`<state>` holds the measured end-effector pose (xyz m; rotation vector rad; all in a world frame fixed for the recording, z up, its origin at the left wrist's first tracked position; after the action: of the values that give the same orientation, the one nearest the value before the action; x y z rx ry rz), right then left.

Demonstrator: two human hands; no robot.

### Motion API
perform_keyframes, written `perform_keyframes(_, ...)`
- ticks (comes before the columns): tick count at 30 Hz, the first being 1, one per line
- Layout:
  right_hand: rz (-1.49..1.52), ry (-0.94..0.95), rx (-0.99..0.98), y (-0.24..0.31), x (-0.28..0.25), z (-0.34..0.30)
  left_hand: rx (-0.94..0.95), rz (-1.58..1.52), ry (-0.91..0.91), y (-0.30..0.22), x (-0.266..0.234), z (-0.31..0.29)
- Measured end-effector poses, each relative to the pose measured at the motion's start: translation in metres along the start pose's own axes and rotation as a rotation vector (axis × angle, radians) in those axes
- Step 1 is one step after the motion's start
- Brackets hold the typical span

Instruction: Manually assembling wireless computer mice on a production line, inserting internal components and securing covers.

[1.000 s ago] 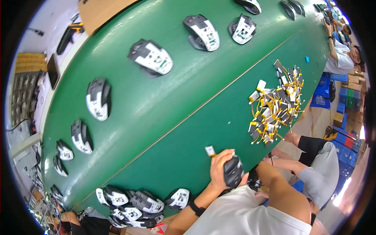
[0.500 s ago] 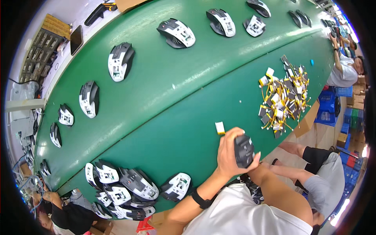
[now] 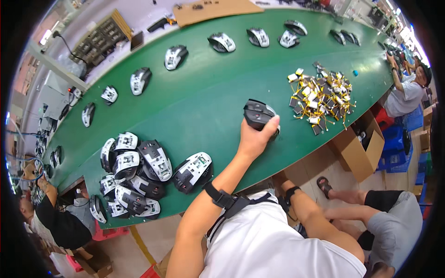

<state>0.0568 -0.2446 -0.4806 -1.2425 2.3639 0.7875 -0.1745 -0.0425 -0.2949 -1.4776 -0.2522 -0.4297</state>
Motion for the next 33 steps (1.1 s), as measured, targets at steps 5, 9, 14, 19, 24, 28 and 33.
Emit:
perform_keyframes(5, -0.155, -0.084, -0.122, 0.022, -0.033, 0.016, -0.163, -0.253, 0.158, -0.06, -0.009, -0.032)
perform_keyframes(9, 0.039, 0.133, -0.21, 0.078, -0.074, -0.042, -0.148, -0.37, 0.257, -0.107, -0.024, -0.055)
perform_keyframes(14, 0.441, -0.265, -1.054, 0.171, -0.152, -0.167, -0.09, -0.429, 0.258, -0.123, -0.036, -0.07)
perform_keyframes(19, 0.485, -0.55, -1.339, 0.282, -0.157, -0.15, -0.073, -0.464, 0.278, -0.132, -0.04, -0.074)
perform_keyframes(24, 0.919, -0.026, -1.226, 0.32, -0.139, -0.136, 0.0, -0.5, 0.199, -0.139, -0.066, -0.066)
perform_keyframes(28, 0.671, -0.183, -1.145, 0.325, -0.149, -0.121, -0.034, -0.379, 0.067, -0.149, -0.077, -0.057)
perform_keyframes(33, 0.466, -0.345, -1.287, 0.34, -0.174, -0.108, 0.003, -0.273, 0.113, -0.15, -0.102, -0.048)
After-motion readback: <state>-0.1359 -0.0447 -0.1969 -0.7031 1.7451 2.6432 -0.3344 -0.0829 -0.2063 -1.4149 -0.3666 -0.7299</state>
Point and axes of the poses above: each hand's wrist, its own z-axis towards the middle knuckle, its own x-axis out of the palm, y = z × x, the point moved 1 cm from there along z, towards the middle knuckle, and after that the axes turned 3 degrees about -y, right-handed, at the moved point
